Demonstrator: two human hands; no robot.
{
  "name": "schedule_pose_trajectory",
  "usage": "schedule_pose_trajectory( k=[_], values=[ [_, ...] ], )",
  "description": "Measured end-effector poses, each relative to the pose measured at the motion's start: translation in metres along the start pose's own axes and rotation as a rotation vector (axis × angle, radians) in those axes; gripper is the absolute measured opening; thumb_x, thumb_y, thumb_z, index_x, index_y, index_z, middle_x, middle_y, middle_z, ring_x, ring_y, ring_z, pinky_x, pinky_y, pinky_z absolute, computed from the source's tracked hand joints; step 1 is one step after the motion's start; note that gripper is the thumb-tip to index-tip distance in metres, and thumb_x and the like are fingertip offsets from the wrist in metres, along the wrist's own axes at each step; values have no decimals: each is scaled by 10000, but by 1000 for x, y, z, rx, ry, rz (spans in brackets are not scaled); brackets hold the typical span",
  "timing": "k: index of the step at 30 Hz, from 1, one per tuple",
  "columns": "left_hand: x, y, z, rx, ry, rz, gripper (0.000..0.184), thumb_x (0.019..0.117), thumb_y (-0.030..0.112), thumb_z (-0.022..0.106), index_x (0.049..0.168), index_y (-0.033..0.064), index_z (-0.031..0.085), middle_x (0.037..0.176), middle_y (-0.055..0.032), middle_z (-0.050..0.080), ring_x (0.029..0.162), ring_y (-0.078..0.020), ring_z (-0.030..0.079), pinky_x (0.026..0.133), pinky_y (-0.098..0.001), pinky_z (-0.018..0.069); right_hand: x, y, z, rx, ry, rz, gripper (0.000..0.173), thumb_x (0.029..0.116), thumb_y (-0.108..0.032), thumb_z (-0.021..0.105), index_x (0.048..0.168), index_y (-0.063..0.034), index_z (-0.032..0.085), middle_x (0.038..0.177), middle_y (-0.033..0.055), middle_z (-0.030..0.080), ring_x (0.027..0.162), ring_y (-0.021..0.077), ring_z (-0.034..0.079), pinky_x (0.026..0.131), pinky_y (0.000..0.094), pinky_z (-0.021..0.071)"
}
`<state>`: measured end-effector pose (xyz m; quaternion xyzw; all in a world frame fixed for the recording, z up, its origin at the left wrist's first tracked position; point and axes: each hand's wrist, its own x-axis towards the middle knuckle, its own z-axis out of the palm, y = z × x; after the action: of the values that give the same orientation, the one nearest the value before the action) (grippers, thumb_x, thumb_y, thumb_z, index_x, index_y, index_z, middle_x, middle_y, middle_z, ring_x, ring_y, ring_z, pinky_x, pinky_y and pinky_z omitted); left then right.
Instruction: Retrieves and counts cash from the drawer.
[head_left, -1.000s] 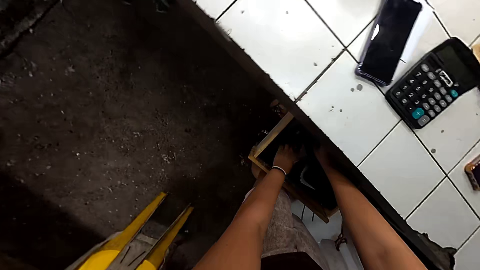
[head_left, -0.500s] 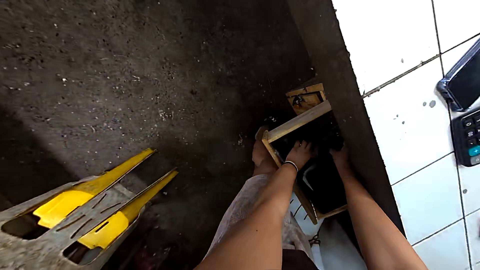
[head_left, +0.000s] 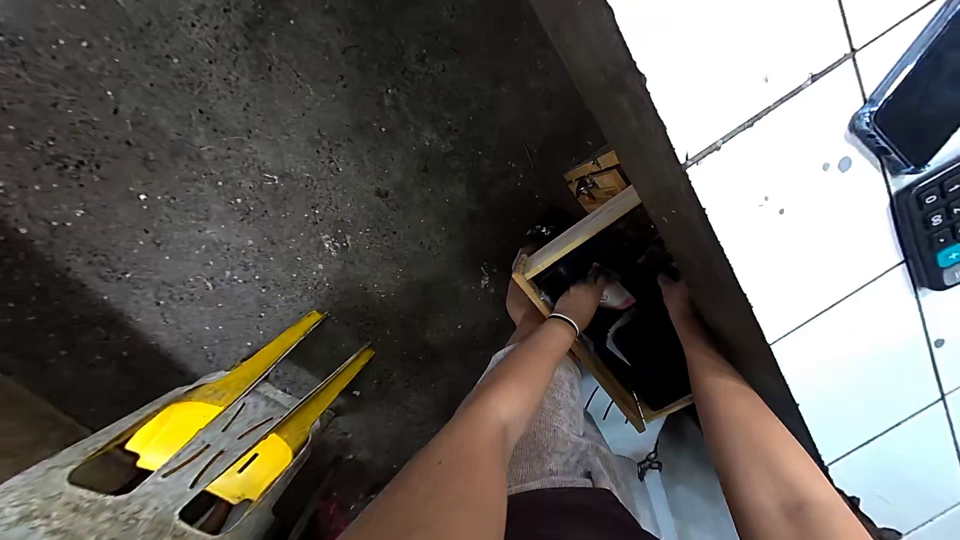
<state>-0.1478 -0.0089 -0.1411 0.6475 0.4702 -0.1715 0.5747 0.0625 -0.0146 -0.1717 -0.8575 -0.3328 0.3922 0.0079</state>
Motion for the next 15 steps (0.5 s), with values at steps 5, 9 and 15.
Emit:
schedule_pose_trajectory(
  k=[5, 9, 15],
  values=[
    [-15, -10, -7, -20, 37, 224, 284, 1028, 188, 603, 1216, -2, 696, 1269, -178, 685, 1318, -321, 561, 1241, -506, 213, 6, -6, 3, 56, -100, 137, 489, 1081, -197, 536, 1483, 65, 440, 1496, 268, 499, 1415, 328, 474, 1177, 453, 365],
    [-27, -5, -6, -550, 63, 132, 347, 1029, 238, 622, 1226, -47, 653, 1177, -210, 694, 1124, -271, 668, 1057, -433, 486, 1, -10, -2, 60, -118, 22, 415, 1044, -129, 598, 1372, 116, 534, 1373, 317, 570, 1308, 376, 545, 1126, 475, 421],
    [-24, -4, -2, -1096, 203, -133, 222, 1040, 159, 605, 1117, -41, 664, 981, -117, 684, 856, -111, 642, 840, -310, 535, -50, -51, -18, -49, -65, 65, 426, 1120, -223, 434, 1408, 74, 535, 1434, 284, 555, 1390, 350, 500, 1173, 480, 351]
  ],
)
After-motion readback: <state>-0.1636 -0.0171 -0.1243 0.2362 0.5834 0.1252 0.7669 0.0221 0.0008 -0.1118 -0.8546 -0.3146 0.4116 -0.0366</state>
